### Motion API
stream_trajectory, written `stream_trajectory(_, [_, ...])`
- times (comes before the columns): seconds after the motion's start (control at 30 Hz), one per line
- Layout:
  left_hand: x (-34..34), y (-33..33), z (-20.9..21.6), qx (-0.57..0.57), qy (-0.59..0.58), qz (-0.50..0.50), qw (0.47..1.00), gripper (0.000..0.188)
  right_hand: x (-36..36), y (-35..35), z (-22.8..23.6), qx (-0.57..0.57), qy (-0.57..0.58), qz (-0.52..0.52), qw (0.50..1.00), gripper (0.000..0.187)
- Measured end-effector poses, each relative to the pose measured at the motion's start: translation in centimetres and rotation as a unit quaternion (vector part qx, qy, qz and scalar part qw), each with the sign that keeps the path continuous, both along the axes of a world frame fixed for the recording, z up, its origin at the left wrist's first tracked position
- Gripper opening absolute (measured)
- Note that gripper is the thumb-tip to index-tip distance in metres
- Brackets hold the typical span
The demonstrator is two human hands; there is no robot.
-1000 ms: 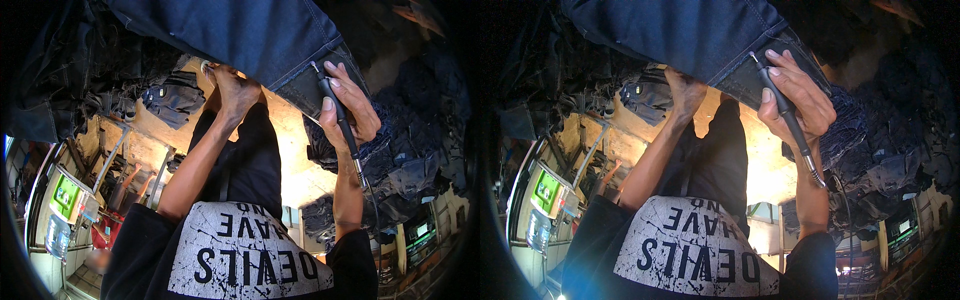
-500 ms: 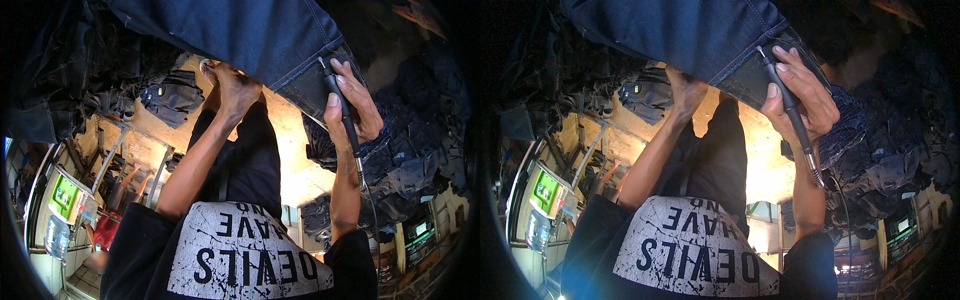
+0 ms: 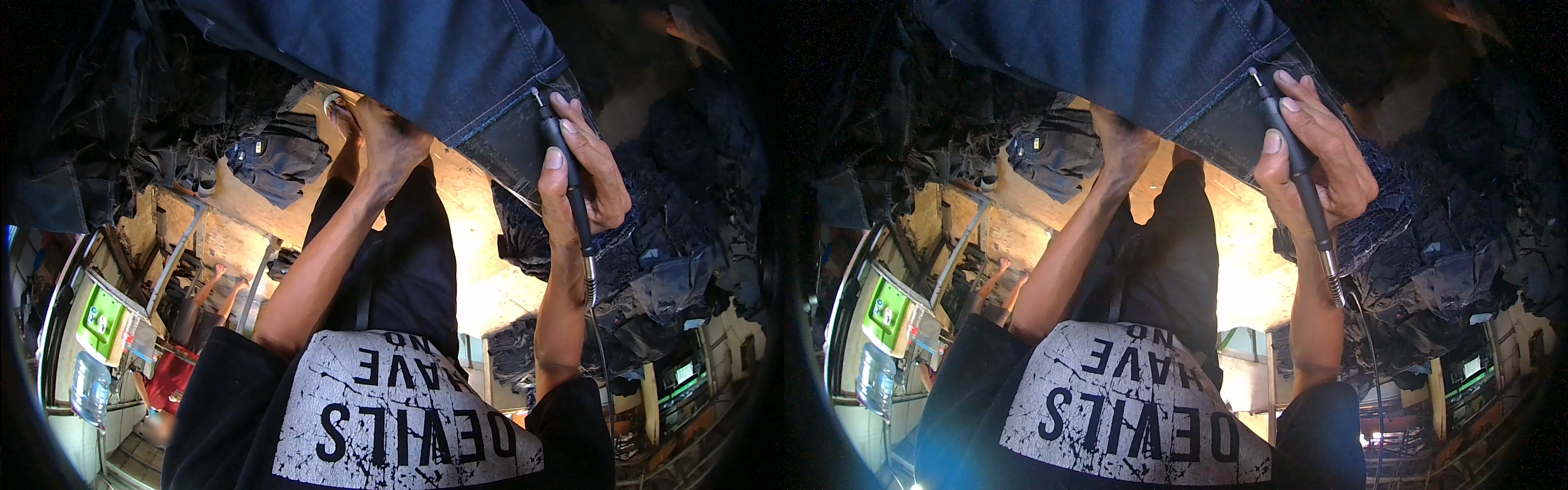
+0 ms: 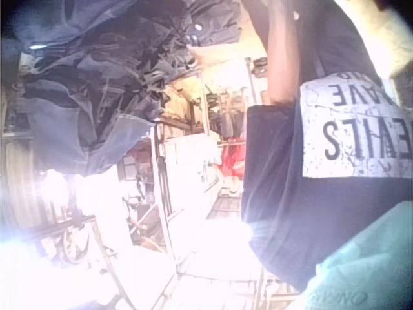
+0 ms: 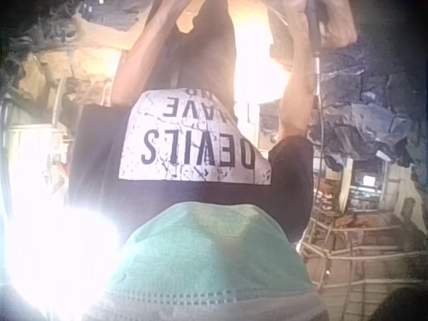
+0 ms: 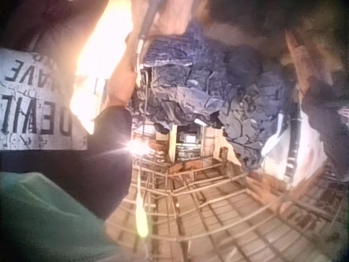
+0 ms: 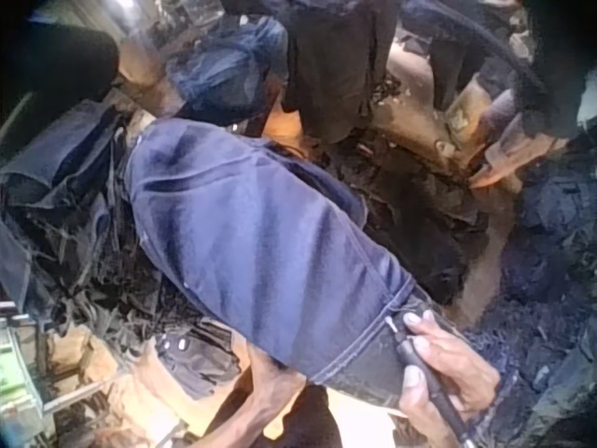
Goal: The person uses a handheld electric seam ripper to remove stitches from the seams and pockets of dark denim jeans. They repeatedly pick up jeans from a pile, position the tool along seams, and remove threads before placing the jeans back down.
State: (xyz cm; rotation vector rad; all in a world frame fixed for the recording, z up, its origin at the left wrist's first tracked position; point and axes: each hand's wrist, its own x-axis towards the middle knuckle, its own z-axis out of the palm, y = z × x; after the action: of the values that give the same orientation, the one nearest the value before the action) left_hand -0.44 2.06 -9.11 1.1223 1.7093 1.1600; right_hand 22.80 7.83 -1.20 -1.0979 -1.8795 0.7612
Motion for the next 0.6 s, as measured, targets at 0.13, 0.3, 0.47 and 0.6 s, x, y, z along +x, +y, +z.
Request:
stream_trajectory(0.13, [0.8,0.6,-0.1,0.026,-0.034,0.027,0.999,0.049,-0.4,0.1,0.7,0.005,-0.002,-0.02,1.0,0.029])
stream_trajectory(0.3, [-4.3,0.1,4.0,-0.252,-0.048,-0.108,0.961,0.034,-1.0,0.6,2.5,-0.066,0.196,-0.215,0.954,0.042])
stream_trajectory(0.47, [-14.6,-1.4,17.0,-0.112,0.149,-0.062,0.981,0.078,-3.9,1.7,6.7,-0.036,0.074,-0.171,0.982,0.017])
stream_trajectory(0.6, [-18.9,8.0,23.2,0.083,0.281,-0.055,0.954,0.069,-10.2,4.9,8.4,-0.068,0.006,-0.175,0.982,0.041])
